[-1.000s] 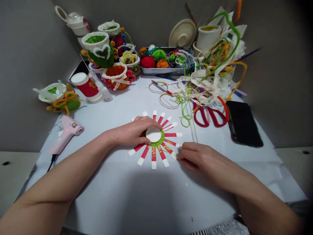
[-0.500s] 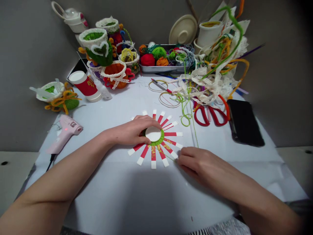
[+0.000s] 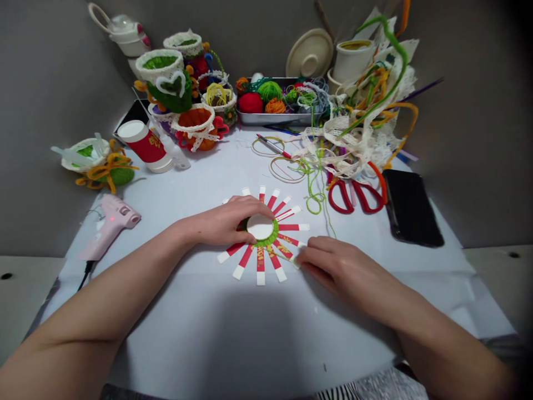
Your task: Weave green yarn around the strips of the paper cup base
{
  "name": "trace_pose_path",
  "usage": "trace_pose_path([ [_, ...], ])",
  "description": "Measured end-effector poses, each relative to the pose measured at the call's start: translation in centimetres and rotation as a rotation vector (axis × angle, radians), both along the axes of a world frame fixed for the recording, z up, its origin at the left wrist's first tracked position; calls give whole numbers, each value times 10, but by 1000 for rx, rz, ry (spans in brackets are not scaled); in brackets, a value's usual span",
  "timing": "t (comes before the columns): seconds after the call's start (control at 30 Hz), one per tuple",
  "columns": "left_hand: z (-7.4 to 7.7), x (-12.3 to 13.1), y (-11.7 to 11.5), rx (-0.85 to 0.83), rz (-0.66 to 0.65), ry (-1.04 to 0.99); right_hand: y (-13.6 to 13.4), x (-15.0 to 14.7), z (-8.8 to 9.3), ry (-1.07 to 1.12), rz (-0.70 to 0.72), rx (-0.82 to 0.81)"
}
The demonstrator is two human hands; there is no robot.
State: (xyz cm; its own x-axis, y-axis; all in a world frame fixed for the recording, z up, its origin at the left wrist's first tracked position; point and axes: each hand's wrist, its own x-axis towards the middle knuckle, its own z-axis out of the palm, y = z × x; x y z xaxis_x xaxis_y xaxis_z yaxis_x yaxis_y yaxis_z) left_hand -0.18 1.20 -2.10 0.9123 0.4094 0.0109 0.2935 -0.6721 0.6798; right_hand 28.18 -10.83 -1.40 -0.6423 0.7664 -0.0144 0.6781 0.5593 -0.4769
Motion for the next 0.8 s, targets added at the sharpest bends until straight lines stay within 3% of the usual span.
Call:
trace_pose_path([
  [0.1,-1,0,0,2,-1,-9,-8,-1,5,-6,70,35],
  [0.23,-2,-1,0,-11,6,-13,-23,-3,6,-44,49,257],
  [0.47,-5,-1,1,4,10,-23,-42,1,-10,-65,131,543],
  [0.67,-6,0,1,-9,-6,-30,-40,7,-16,-170,49,592],
  [0.8,-5,0,0,-8,-4,-26,-27,9,-11,-151,-73,446],
])
